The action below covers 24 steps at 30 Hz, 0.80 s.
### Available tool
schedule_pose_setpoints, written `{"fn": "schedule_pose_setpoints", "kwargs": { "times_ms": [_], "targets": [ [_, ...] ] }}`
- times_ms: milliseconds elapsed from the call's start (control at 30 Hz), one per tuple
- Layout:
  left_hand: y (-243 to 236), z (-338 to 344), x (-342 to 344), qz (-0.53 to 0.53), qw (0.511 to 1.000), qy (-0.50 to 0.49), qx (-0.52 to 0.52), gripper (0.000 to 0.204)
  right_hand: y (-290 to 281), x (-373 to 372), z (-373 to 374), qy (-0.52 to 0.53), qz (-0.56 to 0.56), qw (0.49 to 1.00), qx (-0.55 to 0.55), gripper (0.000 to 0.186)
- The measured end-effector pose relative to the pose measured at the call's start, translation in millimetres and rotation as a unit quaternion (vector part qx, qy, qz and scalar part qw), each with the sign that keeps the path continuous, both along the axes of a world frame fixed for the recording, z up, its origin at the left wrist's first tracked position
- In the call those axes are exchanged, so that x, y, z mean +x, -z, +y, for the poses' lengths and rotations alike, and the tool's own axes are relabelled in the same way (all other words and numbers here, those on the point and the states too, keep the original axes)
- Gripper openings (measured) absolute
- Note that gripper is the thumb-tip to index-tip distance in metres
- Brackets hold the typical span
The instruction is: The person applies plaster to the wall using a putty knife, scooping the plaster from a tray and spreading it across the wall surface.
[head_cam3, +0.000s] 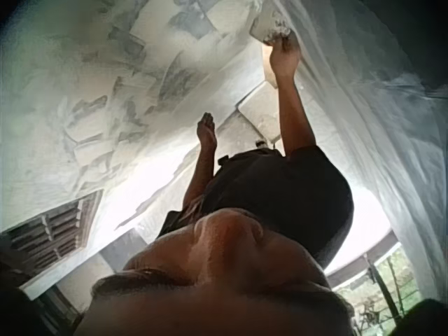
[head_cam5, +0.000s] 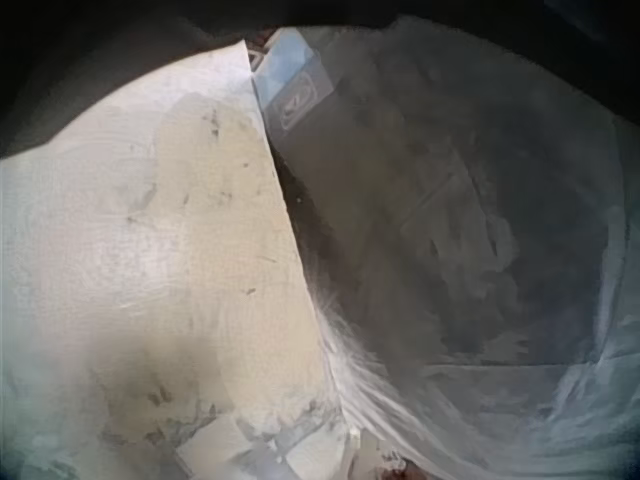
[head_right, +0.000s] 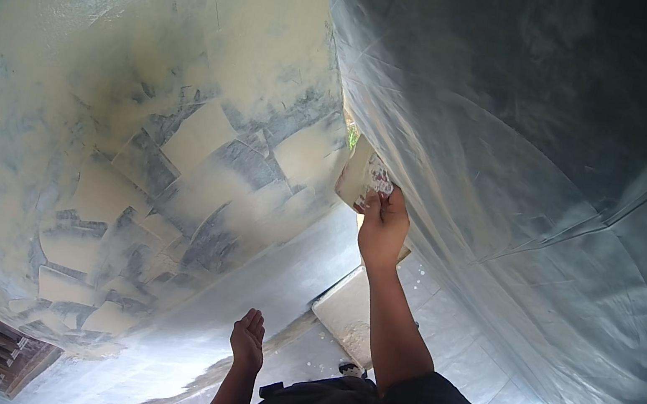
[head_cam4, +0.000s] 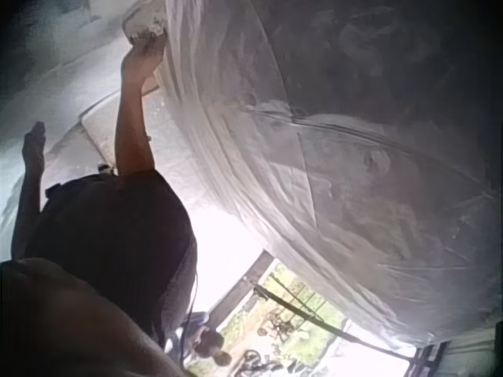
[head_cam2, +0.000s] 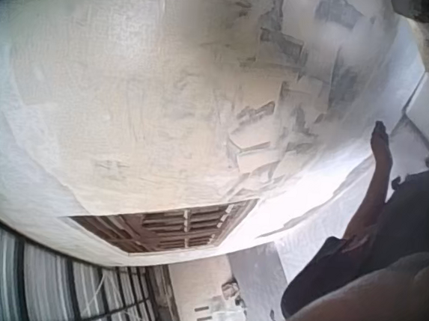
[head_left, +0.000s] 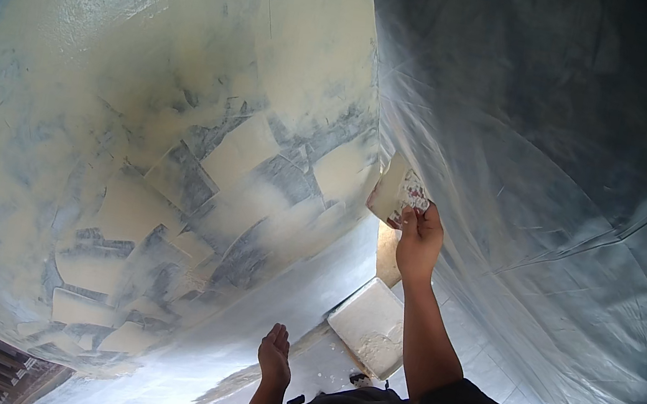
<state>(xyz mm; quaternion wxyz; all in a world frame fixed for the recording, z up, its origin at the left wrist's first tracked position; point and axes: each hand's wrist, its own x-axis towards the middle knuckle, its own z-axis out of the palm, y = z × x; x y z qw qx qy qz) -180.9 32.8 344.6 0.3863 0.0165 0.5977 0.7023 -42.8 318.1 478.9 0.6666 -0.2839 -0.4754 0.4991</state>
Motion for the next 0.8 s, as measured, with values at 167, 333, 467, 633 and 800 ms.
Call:
{"fn": "schedule_pose_setpoints", "kwargs": {
  "times_ms": [167, 333, 467, 633, 800],
  "targets": [
    [-11, -12, -10, 0.012, 1.000, 0.010, 0.013, 0.063, -84, -29, -2, 0.221, -0.327, 0.912, 0.114, 0.028],
    [-5, -21, -15, 0.002, 1.000, 0.022, 0.012, 0.062, -55, -115, -96, 0.248, -0.337, 0.834, 0.361, 0.041],
    [-18, -27, -27, 0.064, 0.997, 0.042, 0.003, 0.060, -53, -79, -132, 0.119, -0.313, 0.895, 0.294, 0.041],
    [-109, -18, -37, 0.372, 0.921, 0.120, 0.005, 0.048, -79, -54, -57, 0.287, -0.340, 0.876, 0.185, 0.034],
    [-190, -3, -28, 0.466, 0.872, 0.150, -0.009, 0.039, -82, -99, -66, 0.272, -0.366, 0.842, 0.288, 0.039]
  ]
}}
